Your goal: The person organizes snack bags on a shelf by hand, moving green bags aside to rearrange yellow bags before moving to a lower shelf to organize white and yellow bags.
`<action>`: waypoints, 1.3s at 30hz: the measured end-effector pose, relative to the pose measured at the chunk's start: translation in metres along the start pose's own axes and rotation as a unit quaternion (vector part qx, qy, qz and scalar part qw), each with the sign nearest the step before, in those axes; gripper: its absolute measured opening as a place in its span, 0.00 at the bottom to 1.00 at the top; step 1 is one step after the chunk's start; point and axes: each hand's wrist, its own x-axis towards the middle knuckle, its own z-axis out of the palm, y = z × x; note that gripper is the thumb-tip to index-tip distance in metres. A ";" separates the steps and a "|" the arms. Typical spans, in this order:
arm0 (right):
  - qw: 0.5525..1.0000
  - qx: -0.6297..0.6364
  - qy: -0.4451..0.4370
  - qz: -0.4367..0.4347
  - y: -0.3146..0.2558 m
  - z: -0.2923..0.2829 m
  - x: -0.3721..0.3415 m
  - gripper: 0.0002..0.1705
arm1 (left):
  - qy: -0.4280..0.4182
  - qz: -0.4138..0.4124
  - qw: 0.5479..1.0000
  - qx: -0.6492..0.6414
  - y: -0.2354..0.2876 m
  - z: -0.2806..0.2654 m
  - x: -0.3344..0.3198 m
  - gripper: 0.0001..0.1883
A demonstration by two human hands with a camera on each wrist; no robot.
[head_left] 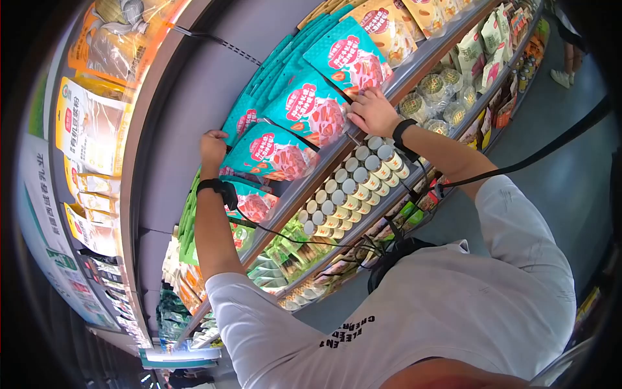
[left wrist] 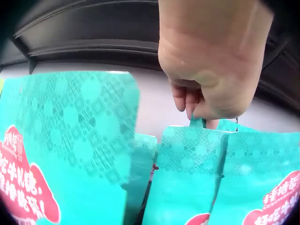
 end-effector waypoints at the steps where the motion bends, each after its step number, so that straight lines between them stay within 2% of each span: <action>1: 1.000 -0.006 0.019 -0.013 -0.001 0.000 0.000 0.15 | 0.048 0.025 0.998 0.010 0.004 -0.004 -0.003 0.14; 2: 0.999 -0.013 0.039 -0.026 -0.001 -0.001 0.000 0.15 | 0.096 0.050 0.994 0.019 0.008 -0.008 -0.005 0.14; 3: 0.999 -0.020 0.023 -0.035 0.005 -0.005 -0.003 0.15 | 0.094 0.042 0.995 0.002 0.003 0.008 -0.009 0.14; 6: 0.999 -0.014 0.005 -0.028 0.002 -0.003 0.001 0.15 | 0.077 0.082 0.993 0.039 -0.001 0.000 -0.009 0.14; 8: 0.999 -0.017 0.013 -0.028 0.001 -0.004 0.000 0.15 | 0.002 0.007 0.999 0.045 -0.004 0.002 -0.010 0.15; 11: 1.000 -0.016 0.011 -0.025 0.001 -0.004 0.001 0.15 | -0.014 0.042 0.999 0.016 -0.030 0.006 -0.003 0.14; 15: 0.999 -0.023 0.010 -0.029 0.000 -0.003 0.002 0.15 | 0.017 0.060 0.998 0.001 -0.015 0.004 -0.013 0.11; 20: 0.999 -0.036 0.009 -0.030 0.001 -0.002 0.002 0.16 | 0.021 0.134 0.981 -0.142 -0.026 0.027 0.012 0.10; 24: 0.999 -0.030 0.012 -0.028 0.001 -0.002 0.002 0.16 | 0.034 0.135 0.981 -0.137 0.024 0.016 0.005 0.12; 26: 0.999 -0.034 0.023 -0.033 0.001 0.000 0.002 0.16 | -0.032 0.121 0.986 -0.111 0.039 0.012 0.012 0.14; 30: 0.999 -0.035 -0.007 -0.022 0.000 -0.004 0.002 0.16 | -0.004 0.130 0.991 -0.039 0.043 0.012 0.035 0.18; 32: 0.999 -0.041 -0.008 -0.018 -0.001 -0.005 0.002 0.16 | -0.013 0.144 0.987 0.064 0.053 0.008 0.038 0.23; 33: 0.999 -0.045 -0.004 -0.014 -0.002 -0.005 0.001 0.16 | -0.012 0.150 0.986 0.065 0.053 0.008 0.042 0.23; 35: 0.999 -0.029 0.006 -0.015 -0.002 -0.004 0.002 0.16 | -0.108 0.080 0.991 0.011 0.053 0.009 0.048 0.27; 36: 0.999 -0.035 0.019 -0.017 -0.001 -0.002 0.002 0.16 | -0.124 0.073 0.990 -0.002 0.043 0.016 0.058 0.32; 37: 0.999 -0.041 0.023 -0.012 -0.003 -0.004 0.002 0.16 | -0.124 0.082 0.989 0.000 0.043 0.019 0.061 0.32; 39: 0.999 -0.040 -0.002 -0.005 -0.006 -0.008 0.003 0.16 | -0.146 0.037 0.988 -0.035 0.041 0.023 0.064 0.34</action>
